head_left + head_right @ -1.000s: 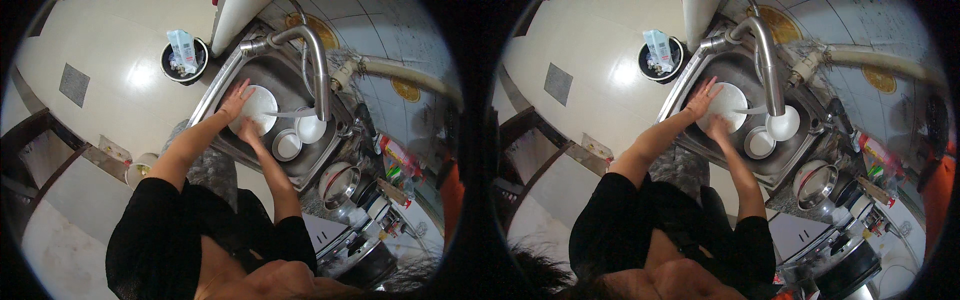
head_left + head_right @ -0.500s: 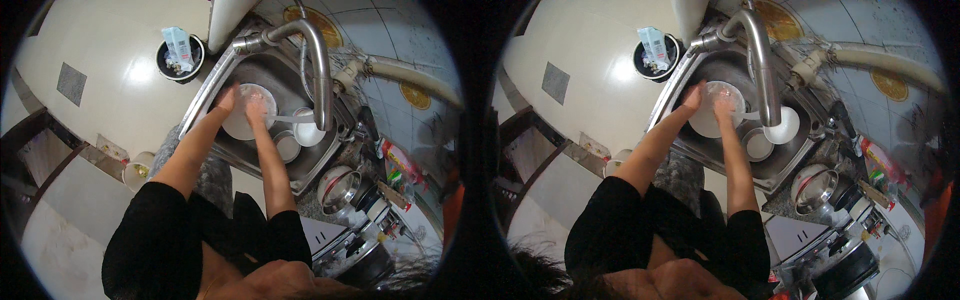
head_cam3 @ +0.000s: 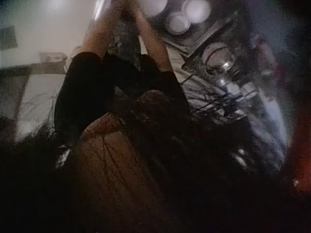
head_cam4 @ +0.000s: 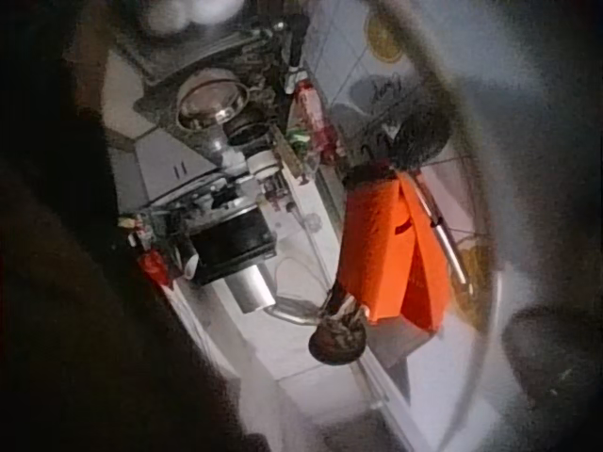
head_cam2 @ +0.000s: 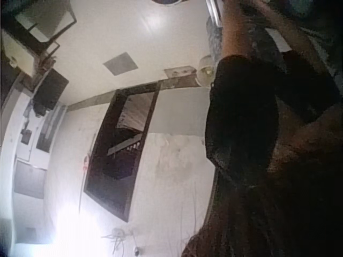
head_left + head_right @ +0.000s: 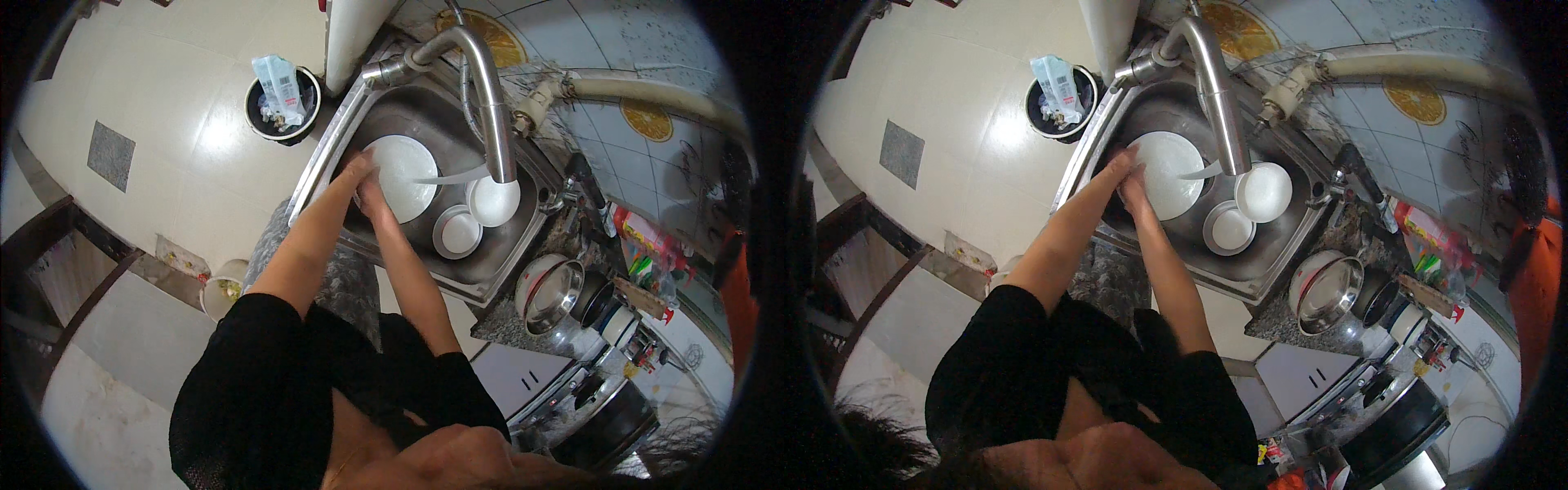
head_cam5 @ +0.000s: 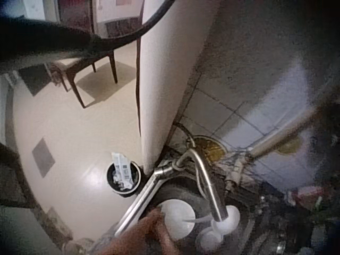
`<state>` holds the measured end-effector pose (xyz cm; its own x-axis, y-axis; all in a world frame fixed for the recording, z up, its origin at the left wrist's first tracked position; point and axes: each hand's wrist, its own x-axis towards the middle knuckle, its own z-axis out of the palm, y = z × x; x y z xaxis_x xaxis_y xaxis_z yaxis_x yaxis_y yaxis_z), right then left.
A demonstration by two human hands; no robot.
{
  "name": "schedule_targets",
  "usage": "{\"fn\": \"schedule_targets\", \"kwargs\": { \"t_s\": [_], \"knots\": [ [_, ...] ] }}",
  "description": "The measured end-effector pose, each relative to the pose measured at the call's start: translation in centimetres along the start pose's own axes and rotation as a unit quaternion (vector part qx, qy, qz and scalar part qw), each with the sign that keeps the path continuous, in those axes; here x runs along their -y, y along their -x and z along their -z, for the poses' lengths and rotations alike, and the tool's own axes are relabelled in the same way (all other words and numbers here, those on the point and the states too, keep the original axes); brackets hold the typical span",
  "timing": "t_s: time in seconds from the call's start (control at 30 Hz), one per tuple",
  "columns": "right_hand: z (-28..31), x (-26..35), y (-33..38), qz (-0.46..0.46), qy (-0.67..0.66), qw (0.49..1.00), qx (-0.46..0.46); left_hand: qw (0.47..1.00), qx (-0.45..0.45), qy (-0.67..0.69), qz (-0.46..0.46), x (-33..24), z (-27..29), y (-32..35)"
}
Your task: The person washes a series of bowls and metal plates in a sink under running water using a sponge and dish soap. The person picks up items one at a time, scrubs the inside and outside surfaces, and places the rinsed items on the adjacent counter.
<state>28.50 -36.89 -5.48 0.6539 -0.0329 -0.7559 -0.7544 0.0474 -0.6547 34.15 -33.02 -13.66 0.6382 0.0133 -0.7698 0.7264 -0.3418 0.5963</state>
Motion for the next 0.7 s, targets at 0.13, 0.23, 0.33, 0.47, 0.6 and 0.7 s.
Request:
{"fn": "schedule_targets", "kwargs": {
  "t_s": [0.13,0.23,0.33,0.47,0.6,0.7],
  "knots": [
    [-1.1,4.1,4.7,0.124,-0.049,0.991,-0.012,0.971,0.081,0.163,0.156,-0.3,-0.3,-0.9],
    [3.7,-1.3,4.8,0.187,0.281,0.938,0.071,0.983,0.071,0.120,0.117,2.4,-1.2,-2.9],
    [8.5,0.0,7.2,0.187,0.533,0.811,0.150,0.993,0.038,0.083,0.074,4.9,-0.4,-4.9],
    [14.8,3.4,8.0,0.280,0.733,0.618,0.042,0.993,0.009,0.027,-0.114,-2.7,1.8,3.3],
    [16.5,5.7,5.4,0.325,0.778,0.518,-0.144,0.966,-0.047,-0.204,-0.151,-3.4,2.0,4.9],
    [14.2,3.3,5.0,0.271,0.813,0.463,-0.225,0.954,-0.056,-0.255,-0.148,-4.3,2.0,7.4]
  ]
}}
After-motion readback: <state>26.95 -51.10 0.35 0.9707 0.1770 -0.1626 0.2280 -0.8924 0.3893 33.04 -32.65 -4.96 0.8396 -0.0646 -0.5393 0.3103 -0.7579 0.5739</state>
